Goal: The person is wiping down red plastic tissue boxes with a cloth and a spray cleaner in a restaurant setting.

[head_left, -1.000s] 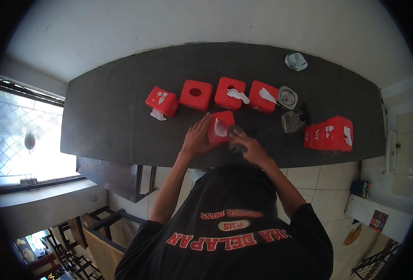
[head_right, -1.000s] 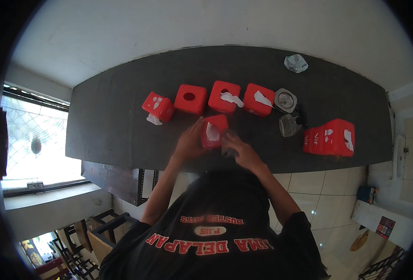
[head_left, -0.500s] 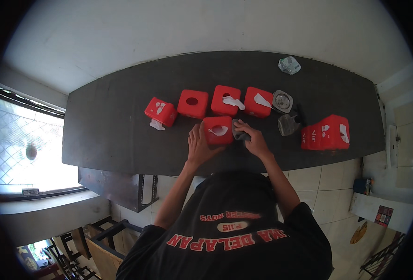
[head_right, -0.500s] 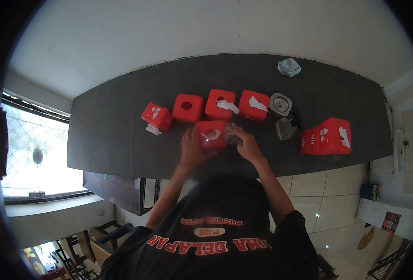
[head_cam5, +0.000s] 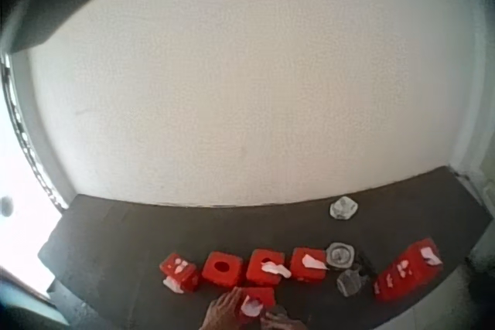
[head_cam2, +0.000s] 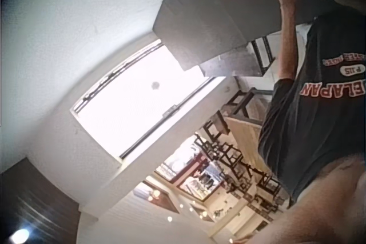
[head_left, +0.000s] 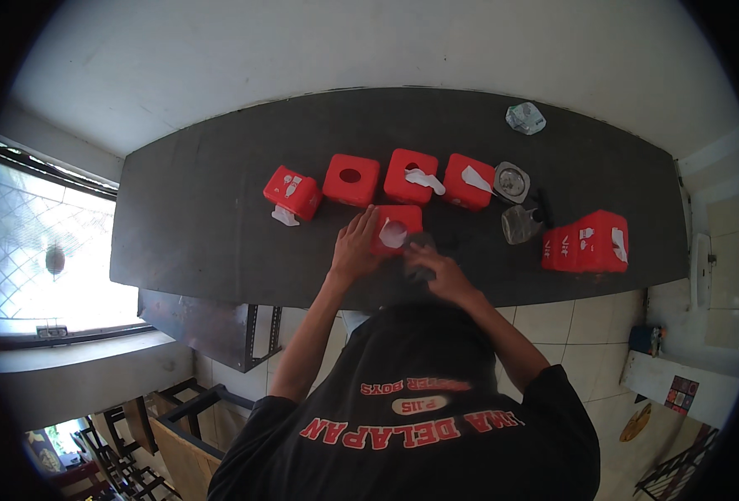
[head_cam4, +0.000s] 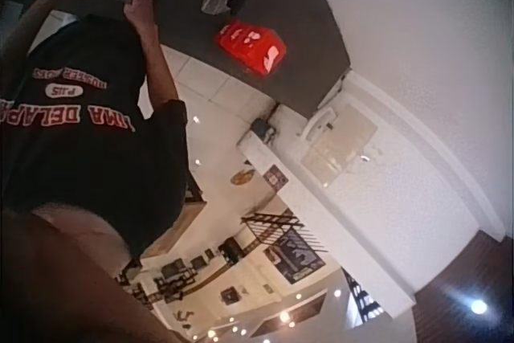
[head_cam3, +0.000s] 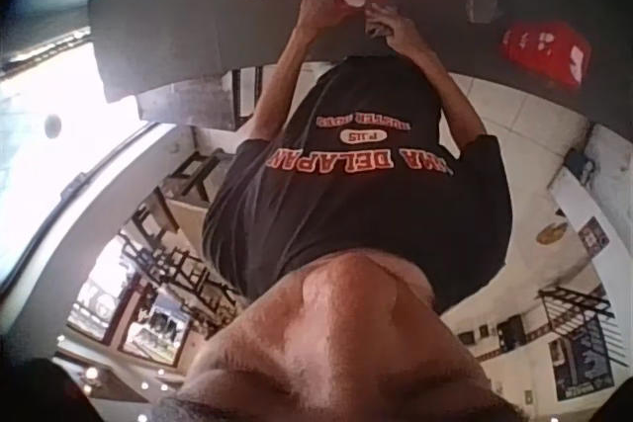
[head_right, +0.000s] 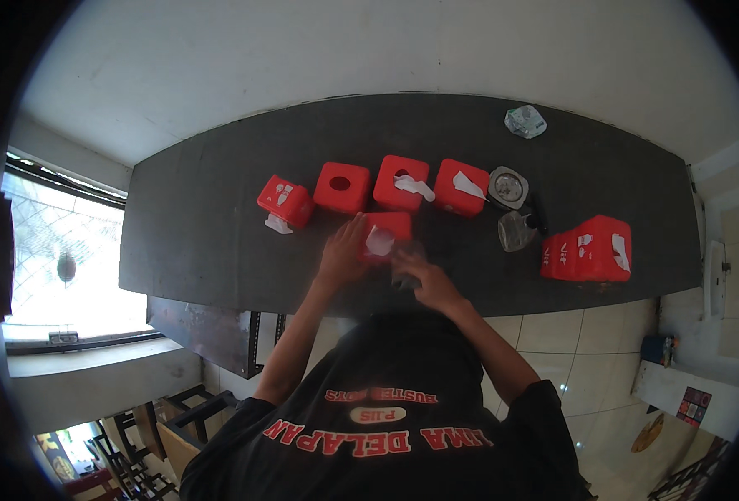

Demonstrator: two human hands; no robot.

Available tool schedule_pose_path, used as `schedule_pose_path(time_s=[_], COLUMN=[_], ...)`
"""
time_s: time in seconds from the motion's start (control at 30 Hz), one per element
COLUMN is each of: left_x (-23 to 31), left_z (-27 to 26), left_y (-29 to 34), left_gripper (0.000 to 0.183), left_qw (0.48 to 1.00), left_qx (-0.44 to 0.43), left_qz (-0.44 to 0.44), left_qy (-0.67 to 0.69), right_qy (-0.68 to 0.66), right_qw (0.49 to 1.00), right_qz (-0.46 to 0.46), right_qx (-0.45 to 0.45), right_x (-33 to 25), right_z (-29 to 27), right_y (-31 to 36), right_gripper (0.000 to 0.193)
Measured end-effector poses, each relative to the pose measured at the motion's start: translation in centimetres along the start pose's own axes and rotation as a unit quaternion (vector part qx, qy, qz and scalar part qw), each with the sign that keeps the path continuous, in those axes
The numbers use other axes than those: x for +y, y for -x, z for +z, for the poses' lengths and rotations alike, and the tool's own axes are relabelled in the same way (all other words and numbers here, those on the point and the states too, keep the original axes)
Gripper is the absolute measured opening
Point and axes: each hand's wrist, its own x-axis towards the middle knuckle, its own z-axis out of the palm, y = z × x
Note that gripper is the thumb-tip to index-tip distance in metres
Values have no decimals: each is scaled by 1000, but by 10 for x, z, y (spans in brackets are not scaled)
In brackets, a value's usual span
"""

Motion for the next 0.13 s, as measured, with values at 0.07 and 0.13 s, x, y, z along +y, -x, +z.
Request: schedule_pose_path(time_s=[0.07,0.13], left_x=[3,8], left_z=[-6,-16], left_y=[-1,-1], left_gripper=[119,119], left_qw=[1000,998], left_qx=[-18,-56], left_qz=[-13,-31], left_qy=[2,17], right_qy=[-77,-182], right_qw=[992,973], right_qz=[-24,49], right_qx=[-92,-130], right_x=[-1,3], right_z=[-4,-18], right_y=[5,5], right_gripper=[67,55])
